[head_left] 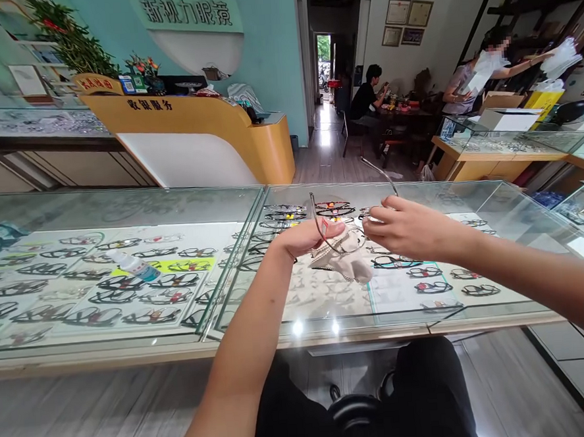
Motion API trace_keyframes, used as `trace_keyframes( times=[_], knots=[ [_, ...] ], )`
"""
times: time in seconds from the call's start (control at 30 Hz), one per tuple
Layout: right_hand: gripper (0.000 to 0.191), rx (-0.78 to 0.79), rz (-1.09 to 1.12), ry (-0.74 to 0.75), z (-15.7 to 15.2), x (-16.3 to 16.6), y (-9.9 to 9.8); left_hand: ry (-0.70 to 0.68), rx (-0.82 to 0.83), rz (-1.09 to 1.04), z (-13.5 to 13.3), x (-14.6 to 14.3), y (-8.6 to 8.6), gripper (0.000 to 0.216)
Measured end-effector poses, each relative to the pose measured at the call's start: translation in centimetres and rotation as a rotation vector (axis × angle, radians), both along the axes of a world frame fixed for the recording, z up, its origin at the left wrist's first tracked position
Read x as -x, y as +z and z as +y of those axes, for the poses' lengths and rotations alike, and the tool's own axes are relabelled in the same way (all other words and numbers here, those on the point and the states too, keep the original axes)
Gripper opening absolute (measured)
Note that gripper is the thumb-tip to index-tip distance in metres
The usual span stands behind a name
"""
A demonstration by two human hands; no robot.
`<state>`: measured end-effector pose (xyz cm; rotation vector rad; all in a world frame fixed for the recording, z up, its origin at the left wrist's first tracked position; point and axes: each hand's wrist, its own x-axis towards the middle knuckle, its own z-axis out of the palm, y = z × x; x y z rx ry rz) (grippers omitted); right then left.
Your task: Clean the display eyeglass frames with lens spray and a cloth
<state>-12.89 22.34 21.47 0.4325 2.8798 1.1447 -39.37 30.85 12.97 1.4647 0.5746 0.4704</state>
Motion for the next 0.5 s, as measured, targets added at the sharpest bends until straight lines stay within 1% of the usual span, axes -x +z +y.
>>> trace_keyframes(
  times=[0.1, 0.2, 0.27, 0.4, 0.43, 0.5],
  knots=[
    [0.025, 0.009, -0.057, 0.006, 0.9, 0.3, 0.4, -0.015, -0.04, 0.002, 0.2, -0.2, -0.4, 0.072],
    [0.029, 0.056, -0.004, -0.015, 1.9, 0.5, 0.2, -0.035, 0.021, -0.041, 0.6, -0.5, -1.0, 0.067],
    [0.034, 0.09, 0.112, -0.049, 2.5, 0.5, -0.3, -0.009, 0.07, -0.094, 0.8, -0.8, -1.3, 0.062],
    [0.047, 0.119, 0.396, -0.11, 3.2, 0.6, -2.5, 0.133, 0.093, -0.235, 1.1, -1.3, -1.6, 0.058],
    [0.046, 0.129, 0.496, -0.139, 3.3, 0.6, -3.2, 0.167, 0.096, -0.271, 1.2, -1.4, -1.7, 0.058],
    [0.038, 0.166, 0.771, -0.246, 3.6, 0.8, -4.8, 0.228, 0.099, -0.324, 1.3, -1.7, -1.7, 0.058]
  ],
)
